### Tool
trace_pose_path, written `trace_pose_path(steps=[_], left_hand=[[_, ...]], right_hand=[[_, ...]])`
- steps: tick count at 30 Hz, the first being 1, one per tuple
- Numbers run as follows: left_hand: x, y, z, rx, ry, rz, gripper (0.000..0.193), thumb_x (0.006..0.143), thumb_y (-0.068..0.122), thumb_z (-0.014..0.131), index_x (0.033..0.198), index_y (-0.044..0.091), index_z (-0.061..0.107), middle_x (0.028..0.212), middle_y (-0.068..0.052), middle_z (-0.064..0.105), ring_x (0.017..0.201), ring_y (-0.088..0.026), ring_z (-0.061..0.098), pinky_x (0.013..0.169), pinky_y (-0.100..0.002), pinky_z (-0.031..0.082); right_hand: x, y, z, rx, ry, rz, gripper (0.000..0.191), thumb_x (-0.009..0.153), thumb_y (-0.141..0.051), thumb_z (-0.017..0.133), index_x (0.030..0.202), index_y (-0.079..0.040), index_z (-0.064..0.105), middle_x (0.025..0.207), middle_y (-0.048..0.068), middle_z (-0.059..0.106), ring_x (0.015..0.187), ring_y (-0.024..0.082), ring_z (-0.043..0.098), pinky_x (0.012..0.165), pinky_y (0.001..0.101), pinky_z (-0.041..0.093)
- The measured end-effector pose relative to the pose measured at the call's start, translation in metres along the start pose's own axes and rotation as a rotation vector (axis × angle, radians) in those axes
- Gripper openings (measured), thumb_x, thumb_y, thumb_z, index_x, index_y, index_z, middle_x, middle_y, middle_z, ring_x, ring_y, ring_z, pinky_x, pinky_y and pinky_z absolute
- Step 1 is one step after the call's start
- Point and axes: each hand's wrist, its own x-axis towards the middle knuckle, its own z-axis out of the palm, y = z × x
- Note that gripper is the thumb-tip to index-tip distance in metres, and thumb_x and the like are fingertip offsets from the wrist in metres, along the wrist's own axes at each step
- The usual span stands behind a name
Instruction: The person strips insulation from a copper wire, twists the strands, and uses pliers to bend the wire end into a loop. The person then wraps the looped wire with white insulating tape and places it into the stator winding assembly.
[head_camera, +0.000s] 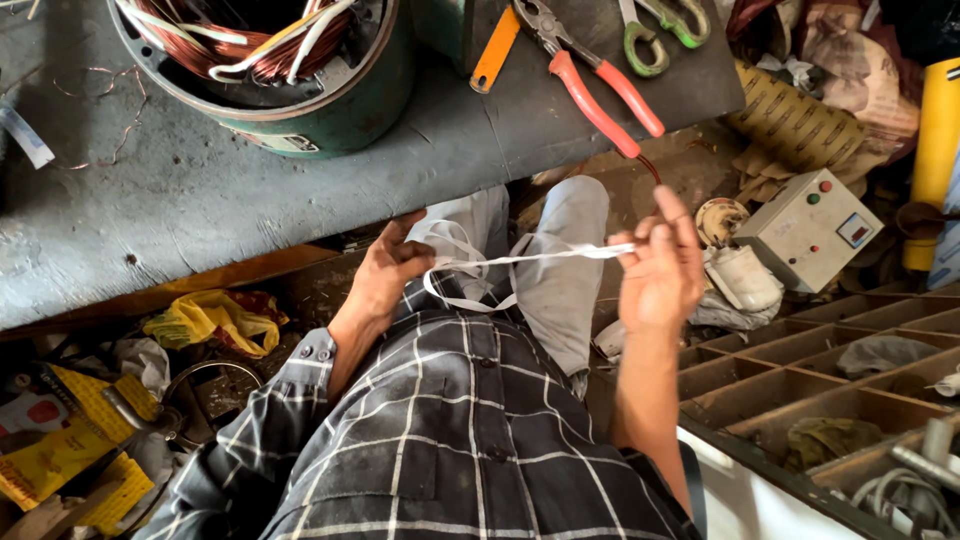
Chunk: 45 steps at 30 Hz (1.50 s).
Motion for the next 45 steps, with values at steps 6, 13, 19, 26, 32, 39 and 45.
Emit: trace_pose_path(steps=[6, 13, 19, 26, 32, 39, 45], left_hand=[[-0.026, 0.028, 0.007, 0.899, -0.028, 0.240, 0.061, 0.080, 0.006, 0.073, 0.140, 0.010, 0.063, 0.091, -0.011, 0.069, 0.084, -0.025, 0.068, 0.080, -0.037, 0.054], [-0.061, 0.107, 0.051, 1.045, -0.004, 0.932, 0.063, 0.085, 0.015, 0.073, 0.144, 0.005, 0.055, 0.129, -0.018, 0.060, 0.115, -0.036, 0.059, 0.098, -0.045, 0.050], [-0.063, 0.126, 0.070, 1.216, -0.138, 0.970, 0.042, 0.092, 0.020, 0.073, 0.130, 0.004, 0.065, 0.099, -0.012, 0.067, 0.094, -0.032, 0.065, 0.083, -0.044, 0.051], [-0.060, 0.101, 0.056, 1.165, -0.242, 0.770, 0.023, 0.093, 0.020, 0.070, 0.111, 0.005, 0.071, 0.079, -0.014, 0.070, 0.077, -0.034, 0.068, 0.068, -0.046, 0.050], [-0.068, 0.092, 0.041, 1.156, -0.220, 0.918, 0.023, 0.093, 0.016, 0.066, 0.112, 0.006, 0.072, 0.081, -0.017, 0.069, 0.075, -0.037, 0.065, 0.067, -0.048, 0.048], [-0.060, 0.101, 0.042, 1.259, -0.277, 0.609, 0.021, 0.097, 0.027, 0.064, 0.108, 0.010, 0.072, 0.063, -0.016, 0.066, 0.062, -0.037, 0.067, 0.059, -0.048, 0.050], [-0.060, 0.104, 0.046, 1.307, -0.213, 0.626, 0.022, 0.095, 0.025, 0.064, 0.110, 0.011, 0.071, 0.062, -0.016, 0.066, 0.060, -0.037, 0.067, 0.057, -0.049, 0.051]], right_hand=[[-0.007, -0.029, 0.011, -0.403, 0.008, -0.058, 0.035, 0.109, -0.008, 0.056, 0.142, 0.001, 0.062, 0.092, 0.001, 0.060, 0.071, 0.008, 0.048, 0.065, 0.0252, 0.045], [-0.016, -0.018, 0.064, -0.904, -0.423, 0.046, 0.025, 0.100, -0.009, 0.062, 0.121, -0.002, 0.073, 0.089, 0.002, 0.069, 0.071, 0.007, 0.057, 0.064, 0.0233, 0.046], [-0.016, -0.019, 0.108, -1.037, -0.692, -0.012, 0.015, 0.090, -0.008, 0.071, 0.104, -0.002, 0.075, 0.085, 0.008, 0.074, 0.074, 0.017, 0.072, 0.067, 0.0305, 0.053], [-0.010, -0.022, 0.122, -1.233, -0.826, -0.183, 0.014, 0.082, -0.011, 0.079, 0.096, -0.006, 0.077, 0.085, 0.009, 0.073, 0.074, 0.026, 0.071, 0.066, 0.0352, 0.054], [0.000, -0.044, 0.122, -1.230, -0.962, -0.346, 0.019, 0.081, -0.015, 0.080, 0.099, -0.010, 0.078, 0.087, 0.007, 0.075, 0.077, 0.025, 0.073, 0.066, 0.0345, 0.057], [0.008, -0.037, 0.129, -1.244, -0.918, -0.224, 0.020, 0.081, -0.016, 0.082, 0.099, -0.008, 0.080, 0.086, 0.007, 0.076, 0.073, 0.024, 0.073, 0.064, 0.0332, 0.056], [0.009, -0.032, 0.132, -1.209, -0.803, -0.042, 0.023, 0.078, -0.012, 0.081, 0.101, -0.010, 0.081, 0.087, 0.006, 0.078, 0.070, 0.019, 0.074, 0.062, 0.0310, 0.055]])
